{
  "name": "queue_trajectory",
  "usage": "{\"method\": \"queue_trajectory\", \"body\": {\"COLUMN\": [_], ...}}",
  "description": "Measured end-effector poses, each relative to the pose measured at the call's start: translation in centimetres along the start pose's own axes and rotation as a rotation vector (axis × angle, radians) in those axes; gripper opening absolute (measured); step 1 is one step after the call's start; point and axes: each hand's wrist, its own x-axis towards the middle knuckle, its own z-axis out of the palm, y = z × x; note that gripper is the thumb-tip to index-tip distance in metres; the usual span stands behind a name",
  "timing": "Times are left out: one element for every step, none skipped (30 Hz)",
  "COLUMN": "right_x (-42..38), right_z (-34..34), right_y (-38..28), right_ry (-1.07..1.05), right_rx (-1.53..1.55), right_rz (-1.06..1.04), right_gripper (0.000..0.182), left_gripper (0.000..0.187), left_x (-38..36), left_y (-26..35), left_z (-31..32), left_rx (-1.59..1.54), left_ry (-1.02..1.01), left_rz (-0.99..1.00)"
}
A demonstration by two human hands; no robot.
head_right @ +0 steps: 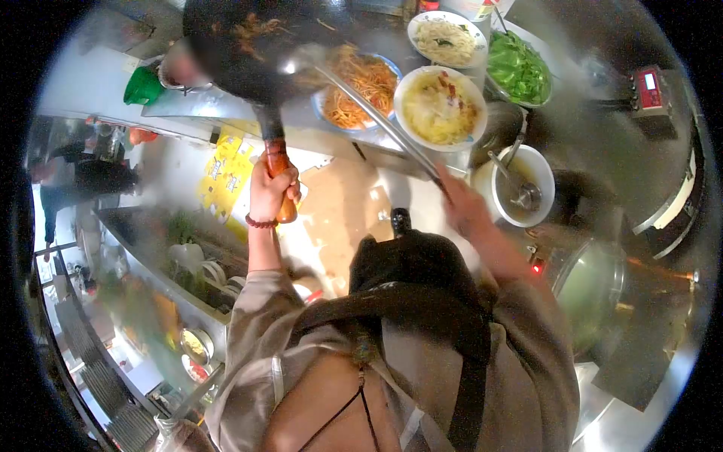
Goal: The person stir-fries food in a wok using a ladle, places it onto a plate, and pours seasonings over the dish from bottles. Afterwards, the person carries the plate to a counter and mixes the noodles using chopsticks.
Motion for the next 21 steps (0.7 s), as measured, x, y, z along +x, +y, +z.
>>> {"method": "queue_trajectory", "body": {"right_x": [-1.9, -3.1, -2.8, -1.8, -1.1, 0.1, 1.9, 2.9, 2.6, 1.7, 0.6, -0.6, -2.1, -3.4, -4.1, -4.7, -5.1, -5.1, -5.3, -5.5, -5.3], "right_z": [-1.4, -2.3, -3.8, -6.3, -7.4, -6.7, -5.7, -4.9, -3.7, -2.1, -1.4, -1.6, -2.0, -2.2, -2.3, -2.6, -2.9, -3.6, -4.5, -5.4, -6.3], "right_y": [2.2, 3.5, 3.2, 2.5, 2.1, 1.6, 0.5, -0.6, -1.3, -1.9, -2.4, -2.9, -3.3, -3.4, -3.1, -2.6, -2.1, -1.5, -0.9, -0.4, -0.3], "right_ry": [-0.092, -0.184, -0.122, -0.052, 0.018, 0.016, 0.014, 0.007, 0.022, 0.037, 0.048, 0.020, -0.013, -0.050, -0.047, -0.039, -0.024, 0.009, 0.020, 0.029, 0.039], "right_rx": [-0.109, -0.216, -0.234, -0.250, -0.259, -0.223, -0.191, -0.161, -0.122, -0.086, -0.053, -0.043, -0.032, -0.017, -0.071, -0.124, -0.181, -0.297, -0.302, -0.307, -0.309], "right_rz": [0.090, 0.176, 0.113, 0.047, -0.012, 0.018, 0.045, 0.070, 0.076, 0.081, 0.086, 0.113, 0.143, 0.178, 0.170, 0.160, 0.150, 0.109, 0.112, 0.115, 0.117], "right_gripper": [0.070, 0.069, 0.068, 0.068, 0.067, 0.067, 0.067, 0.067, 0.067, 0.067, 0.067, 0.067, 0.067, 0.066, 0.067, 0.068, 0.069, 0.068, 0.067, 0.066, 0.066], "left_gripper": [0.031, 0.025, 0.020, 0.020, 0.020, 0.020, 0.020, 0.020, 0.021, 0.022, 0.025, 0.029, 0.032, 0.032, 0.032, 0.032, 0.032, 0.029, 0.029, 0.028, 0.027], "left_x": [0.0, -0.1, 0.0, 0.1, 0.1, 0.0, 0.0, -0.1, -0.2, -0.2, 0.0, 0.2, 0.4, 0.5, 0.6, 0.9, 1.2, 1.4, 1.7, 1.9, 2.2], "left_y": [0.1, 0.2, 0.3, 0.4, 0.4, 0.4, 0.4, 0.3, 0.3, 0.5, 0.5, 0.3, 0.0, -0.1, -0.5, -0.7, -0.8, -0.6, -0.7, -1.0, -1.1], "left_z": [0.0, -0.1, -0.2, -0.2, -0.3, -0.4, -0.3, -0.1, 0.0, 0.1, 0.0, -0.1, -0.2, -0.1, -0.2, -0.3, -0.4, -0.2, -0.3, -0.4, -0.6], "left_rx": [-0.014, 0.014, 0.046, 0.046, 0.052, 0.060, 0.052, 0.040, 0.027, 0.017, 0.011, 0.002, -0.006, -0.023, -0.025, -0.026, -0.026, -0.015, -0.003, 0.009, 0.023], "left_ry": [0.008, 0.017, 0.026, 0.029, 0.031, 0.032, 0.038, 0.048, 0.056, 0.052, 0.044, 0.039, 0.035, 0.041, 0.053, 0.062, 0.067, 0.070, 0.077, 0.085, 0.094], "left_rz": [0.003, 0.005, 0.015, 0.020, 0.019, 0.016, 0.018, 0.017, 0.020, 0.031, 0.038, 0.043, 0.042, 0.046, 0.042, 0.044, 0.052, 0.057, 0.067, 0.076, 0.085]}}
